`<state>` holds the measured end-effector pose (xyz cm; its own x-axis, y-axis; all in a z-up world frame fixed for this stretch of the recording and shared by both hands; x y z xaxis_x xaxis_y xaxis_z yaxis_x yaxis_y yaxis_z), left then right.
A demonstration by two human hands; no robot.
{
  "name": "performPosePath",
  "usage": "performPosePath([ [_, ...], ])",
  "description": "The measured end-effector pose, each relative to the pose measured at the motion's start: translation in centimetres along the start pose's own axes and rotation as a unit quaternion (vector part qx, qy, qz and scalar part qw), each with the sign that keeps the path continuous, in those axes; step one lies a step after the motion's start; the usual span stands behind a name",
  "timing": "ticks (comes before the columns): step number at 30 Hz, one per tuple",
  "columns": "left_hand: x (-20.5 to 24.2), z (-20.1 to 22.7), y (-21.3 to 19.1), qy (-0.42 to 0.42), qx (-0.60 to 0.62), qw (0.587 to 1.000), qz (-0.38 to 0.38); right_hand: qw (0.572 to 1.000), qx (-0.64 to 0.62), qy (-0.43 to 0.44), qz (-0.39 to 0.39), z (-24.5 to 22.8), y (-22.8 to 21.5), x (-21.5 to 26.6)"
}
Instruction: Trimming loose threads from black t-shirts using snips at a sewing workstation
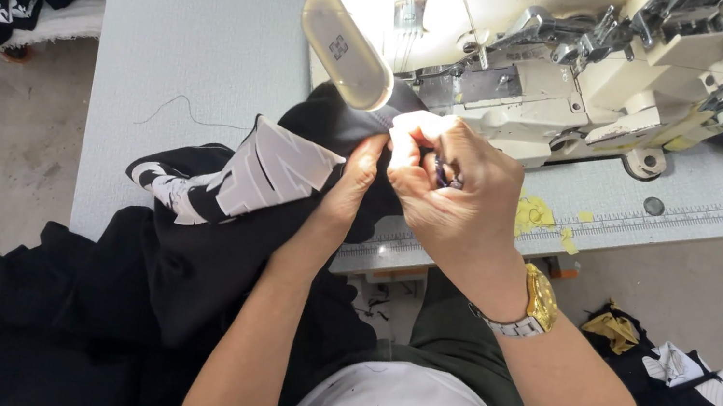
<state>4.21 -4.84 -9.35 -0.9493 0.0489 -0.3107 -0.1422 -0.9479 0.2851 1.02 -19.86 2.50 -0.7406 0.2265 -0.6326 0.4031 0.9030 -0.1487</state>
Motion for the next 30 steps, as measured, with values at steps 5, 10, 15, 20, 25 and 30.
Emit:
performPosePath([
  [5, 0.3, -6.5, -2.4, -0.063, 0.079, 0.994, -0.033, 0.998, 0.052, -0.018, -0.004, -2.3, 0.2, -1.0],
  [10, 0.5, 2.4, 0.6, -0.147, 0.113, 0.973, 0.137, 0.998, -0.007, 0.07, -0.009, -0.9, 0.7, -0.7],
  [15, 0.1, 6.8, 2.7, -0.149, 0.15, 0.957, 0.198, 0.97, -0.112, 0.211, -0.03, -0.3, -0.1, -0.7],
  [20, 0.1, 8.6, 4.2, -0.144, 0.223, 0.949, 0.172, 0.891, -0.244, 0.339, -0.178, -3.5, -0.5, 0.9],
  [25, 0.4, 9.0, 5.1, -0.151, 0.313, 0.928, 0.136, 0.935, -0.179, 0.24, -0.19, -2.8, -0.4, 1.1],
  [30, -0.3, 8.0, 3.8, -0.106, 0.286, 0.939, 0.159, 0.908, -0.227, 0.293, -0.194, -3.3, 0.9, 0.3],
])
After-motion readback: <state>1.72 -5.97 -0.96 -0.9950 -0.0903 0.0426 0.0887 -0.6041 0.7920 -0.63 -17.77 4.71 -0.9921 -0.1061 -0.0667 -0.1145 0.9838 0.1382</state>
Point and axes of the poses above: each hand's wrist, its own x-axis away from the middle knuckle, its own y-axis out of the palm, z = x × y, the point moved 3 cm from there along -x, towards the middle knuckle, and after that the axes turned 13 degrees about y, right-handed, at the moved point
